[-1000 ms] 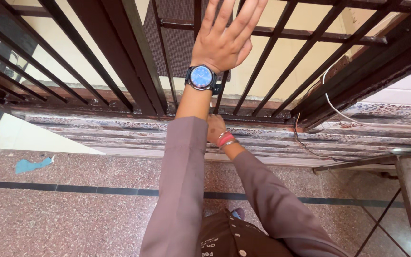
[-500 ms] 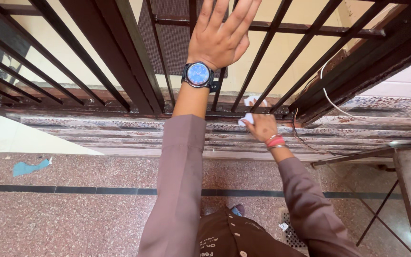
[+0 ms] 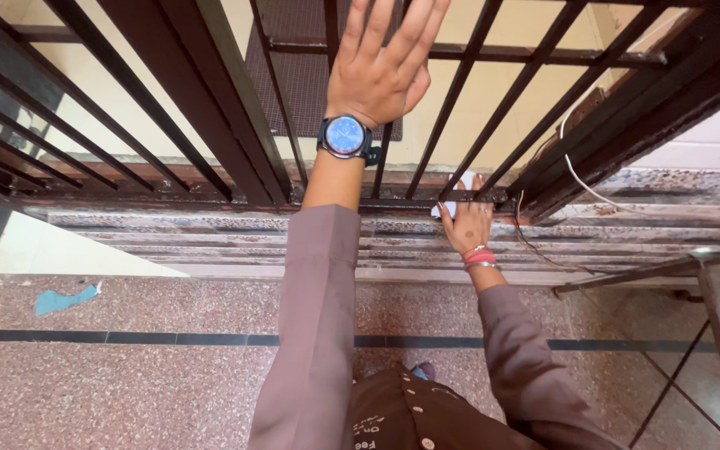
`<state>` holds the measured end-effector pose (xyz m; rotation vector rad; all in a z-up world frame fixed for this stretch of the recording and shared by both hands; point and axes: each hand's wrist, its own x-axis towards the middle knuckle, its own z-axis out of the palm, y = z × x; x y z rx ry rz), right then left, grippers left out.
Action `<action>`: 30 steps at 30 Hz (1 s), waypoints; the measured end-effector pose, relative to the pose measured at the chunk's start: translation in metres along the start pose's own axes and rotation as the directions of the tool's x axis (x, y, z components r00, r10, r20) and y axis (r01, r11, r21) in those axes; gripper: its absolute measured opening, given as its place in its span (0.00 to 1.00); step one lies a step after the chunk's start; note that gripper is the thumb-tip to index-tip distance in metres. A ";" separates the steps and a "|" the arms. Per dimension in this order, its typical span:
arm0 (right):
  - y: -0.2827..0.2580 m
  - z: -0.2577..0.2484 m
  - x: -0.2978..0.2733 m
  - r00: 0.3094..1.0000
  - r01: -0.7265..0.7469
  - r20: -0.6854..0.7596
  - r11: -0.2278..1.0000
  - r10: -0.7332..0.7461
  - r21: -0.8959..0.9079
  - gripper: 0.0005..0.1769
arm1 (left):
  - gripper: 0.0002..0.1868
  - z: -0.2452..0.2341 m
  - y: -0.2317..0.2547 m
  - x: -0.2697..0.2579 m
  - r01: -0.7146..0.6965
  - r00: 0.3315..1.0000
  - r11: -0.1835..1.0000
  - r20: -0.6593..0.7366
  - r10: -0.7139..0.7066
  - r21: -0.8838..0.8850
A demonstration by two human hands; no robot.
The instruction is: The person wipes a dark metal security grille with a white cloth. They systematically clean the horizontal and vertical bars of the grille, using their left hand to hold the structure steady while wiping with their right hand. The person moves along the grille, cleaning different sections of the metal bars.
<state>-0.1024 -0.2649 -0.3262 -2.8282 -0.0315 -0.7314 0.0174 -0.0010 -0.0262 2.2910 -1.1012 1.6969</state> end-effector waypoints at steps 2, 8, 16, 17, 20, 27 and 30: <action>-0.005 0.009 0.003 0.998 -0.069 -0.008 0.998 0.069 -0.012 0.36 | 0.36 -0.005 -0.002 0.003 -0.007 1.000 1.000 -0.004 0.007 -0.009; -0.029 0.028 0.005 0.995 -0.103 -0.016 0.994 0.102 -0.040 0.38 | 0.37 -0.008 -0.001 0.004 -0.010 1.000 1.000 -0.015 0.010 -0.026; -0.112 0.046 0.015 0.986 0.147 0.055 0.979 -0.156 0.144 0.36 | 0.37 -0.008 -0.002 0.007 -0.011 0.999 0.999 -0.033 0.010 -0.032; -0.121 0.049 0.015 0.979 0.195 0.023 0.957 -0.205 0.212 0.36 | 0.37 -0.009 -0.001 0.006 -0.007 1.000 0.999 -0.026 0.006 -0.037; -0.145 0.055 0.023 0.842 0.071 0.530 0.995 -0.100 0.074 0.22 | 0.36 -0.014 -0.001 0.008 0.004 1.000 0.999 -0.014 -0.004 -0.038; -0.189 0.051 0.049 0.726 0.225 0.599 0.939 -0.339 0.260 0.17 | 0.37 -0.015 0.000 0.007 0.008 1.000 0.999 -0.009 -0.008 -0.036; -0.208 0.058 0.061 0.723 0.242 0.561 0.909 -0.402 0.339 0.17 | 0.37 -0.015 0.000 0.007 0.008 1.000 1.000 -0.004 -0.008 -0.015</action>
